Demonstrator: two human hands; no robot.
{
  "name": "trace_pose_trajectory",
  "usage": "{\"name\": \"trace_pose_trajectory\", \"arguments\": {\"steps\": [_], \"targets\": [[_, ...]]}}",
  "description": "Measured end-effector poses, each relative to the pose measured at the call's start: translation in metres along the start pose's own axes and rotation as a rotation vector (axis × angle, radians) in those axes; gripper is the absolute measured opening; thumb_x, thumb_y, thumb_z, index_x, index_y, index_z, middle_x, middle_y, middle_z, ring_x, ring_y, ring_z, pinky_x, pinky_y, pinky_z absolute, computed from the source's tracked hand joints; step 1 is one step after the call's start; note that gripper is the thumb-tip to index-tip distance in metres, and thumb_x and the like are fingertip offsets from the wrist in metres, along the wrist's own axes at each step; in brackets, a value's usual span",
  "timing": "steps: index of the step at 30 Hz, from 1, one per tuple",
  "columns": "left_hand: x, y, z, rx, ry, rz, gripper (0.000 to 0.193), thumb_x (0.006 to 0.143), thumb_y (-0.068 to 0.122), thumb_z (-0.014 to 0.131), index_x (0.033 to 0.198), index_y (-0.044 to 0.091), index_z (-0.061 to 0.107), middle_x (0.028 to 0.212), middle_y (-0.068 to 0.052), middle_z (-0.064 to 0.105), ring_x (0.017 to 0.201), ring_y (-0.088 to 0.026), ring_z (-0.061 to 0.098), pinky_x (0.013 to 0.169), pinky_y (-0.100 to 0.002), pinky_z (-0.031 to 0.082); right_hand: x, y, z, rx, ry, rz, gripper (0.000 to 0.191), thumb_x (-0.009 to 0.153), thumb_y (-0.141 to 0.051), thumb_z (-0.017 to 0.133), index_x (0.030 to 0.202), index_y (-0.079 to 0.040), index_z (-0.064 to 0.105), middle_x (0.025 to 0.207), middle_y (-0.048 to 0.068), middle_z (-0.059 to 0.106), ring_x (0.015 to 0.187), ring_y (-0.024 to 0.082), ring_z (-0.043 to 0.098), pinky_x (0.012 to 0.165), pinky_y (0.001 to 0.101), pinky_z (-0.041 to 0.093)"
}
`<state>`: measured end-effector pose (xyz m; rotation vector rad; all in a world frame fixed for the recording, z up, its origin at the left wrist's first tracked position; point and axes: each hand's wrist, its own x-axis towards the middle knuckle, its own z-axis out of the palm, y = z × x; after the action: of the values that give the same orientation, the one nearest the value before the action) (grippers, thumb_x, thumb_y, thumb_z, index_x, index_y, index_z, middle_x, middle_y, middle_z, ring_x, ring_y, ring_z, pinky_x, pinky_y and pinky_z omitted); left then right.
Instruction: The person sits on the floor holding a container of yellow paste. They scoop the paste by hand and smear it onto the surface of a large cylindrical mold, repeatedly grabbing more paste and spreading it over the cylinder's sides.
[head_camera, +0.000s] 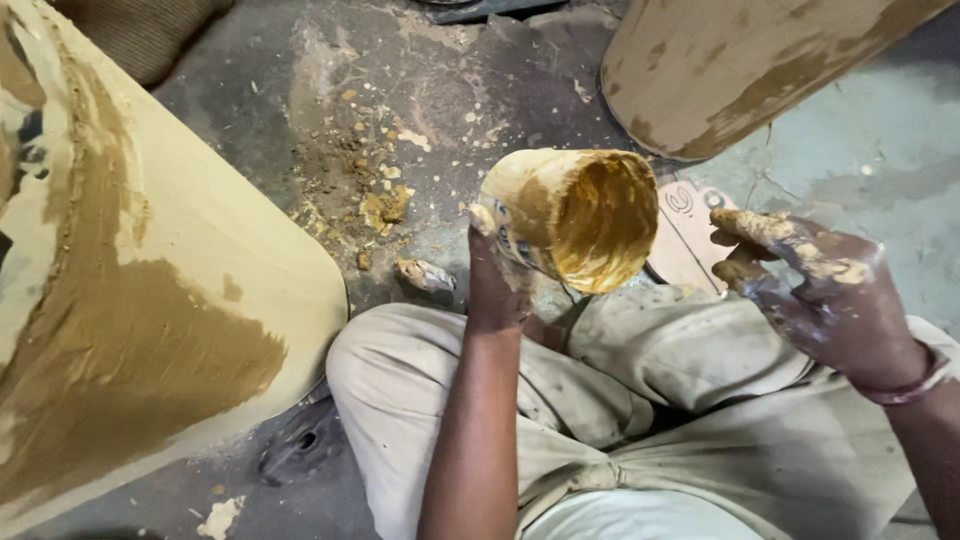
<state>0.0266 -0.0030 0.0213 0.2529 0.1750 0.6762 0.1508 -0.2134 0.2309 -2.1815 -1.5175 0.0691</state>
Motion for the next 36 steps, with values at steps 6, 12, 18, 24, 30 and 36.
{"name": "trace_pose_trajectory", "arguments": {"steps": [6, 12, 18, 24, 30, 36], "targets": [[-0.003, 0.000, -0.001, 0.282, -0.009, -0.023, 0.085, 0.096, 0.059, 0.065, 0.152, -0.002, 0.045, 0.141, -0.014, 0.060, 0.129, -0.026, 0.059, 0.112, -0.044, 0.047, 0.017, -0.012, -0.012, -0.298, 0.031, -0.309, 0.044, 0.084, -0.024, 0.078, 0.126, -0.016, 0.069, 0.111, 0.010, 0.075, 0.095, 0.029, 0.074, 0.071, 0.0380, 0.055], [-0.002, 0.004, 0.007, 0.488, -0.075, -0.034, 0.086, 0.092, 0.056, 0.071, 0.151, -0.001, 0.048, 0.136, -0.013, 0.063, 0.125, -0.023, 0.062, 0.106, -0.039, 0.051, 0.012, 0.000, -0.002, -0.451, -0.106, -0.125, 0.052, 0.088, -0.039, 0.076, 0.138, -0.024, 0.073, 0.103, 0.006, 0.079, 0.076, 0.023, 0.073, 0.063, 0.0367, 0.057], [-0.006, 0.011, 0.036, 0.492, -0.154, 0.026, 0.090, 0.087, 0.053, 0.077, 0.153, 0.001, 0.044, 0.142, -0.013, 0.058, 0.130, -0.025, 0.058, 0.111, -0.042, 0.048, -0.012, 0.013, 0.048, 1.286, 0.067, 0.492, 0.058, 0.090, -0.031, 0.069, 0.140, -0.004, 0.056, 0.124, 0.008, 0.071, 0.109, 0.016, 0.072, 0.085, 0.0341, 0.062], [-0.023, 0.019, 0.062, 0.571, -0.333, 0.058, 0.101, 0.083, 0.048, 0.079, 0.159, 0.000, 0.035, 0.147, -0.014, 0.052, 0.137, -0.027, 0.052, 0.121, -0.042, 0.043, -0.003, 0.006, 0.116, 1.688, 0.179, 0.676, 0.044, 0.094, -0.010, 0.067, 0.135, 0.003, 0.057, 0.122, 0.013, 0.070, 0.104, 0.021, 0.071, 0.087, 0.0371, 0.061], [-0.025, 0.008, 0.064, 0.667, -0.274, 0.212, 0.106, 0.080, 0.053, 0.079, 0.160, -0.002, 0.035, 0.156, -0.014, 0.046, 0.145, -0.026, 0.049, 0.125, -0.042, 0.041, 0.011, 0.007, 0.147, 1.445, 0.387, 0.483, 0.030, 0.092, -0.006, 0.071, 0.120, 0.004, 0.066, 0.108, 0.007, 0.073, 0.094, 0.014, 0.071, 0.083, 0.0306, 0.060], [-0.026, 0.005, 0.062, 0.549, -0.241, 0.145, 0.109, 0.078, 0.049, 0.083, 0.159, -0.003, 0.032, 0.149, -0.019, 0.048, 0.139, -0.031, 0.051, 0.121, -0.045, 0.043, 0.014, 0.006, 0.154, 1.427, 0.506, 0.485, 0.021, 0.099, -0.007, 0.066, 0.114, 0.008, 0.067, 0.099, 0.006, 0.071, 0.089, 0.012, 0.067, 0.075, 0.0296, 0.057]]}}
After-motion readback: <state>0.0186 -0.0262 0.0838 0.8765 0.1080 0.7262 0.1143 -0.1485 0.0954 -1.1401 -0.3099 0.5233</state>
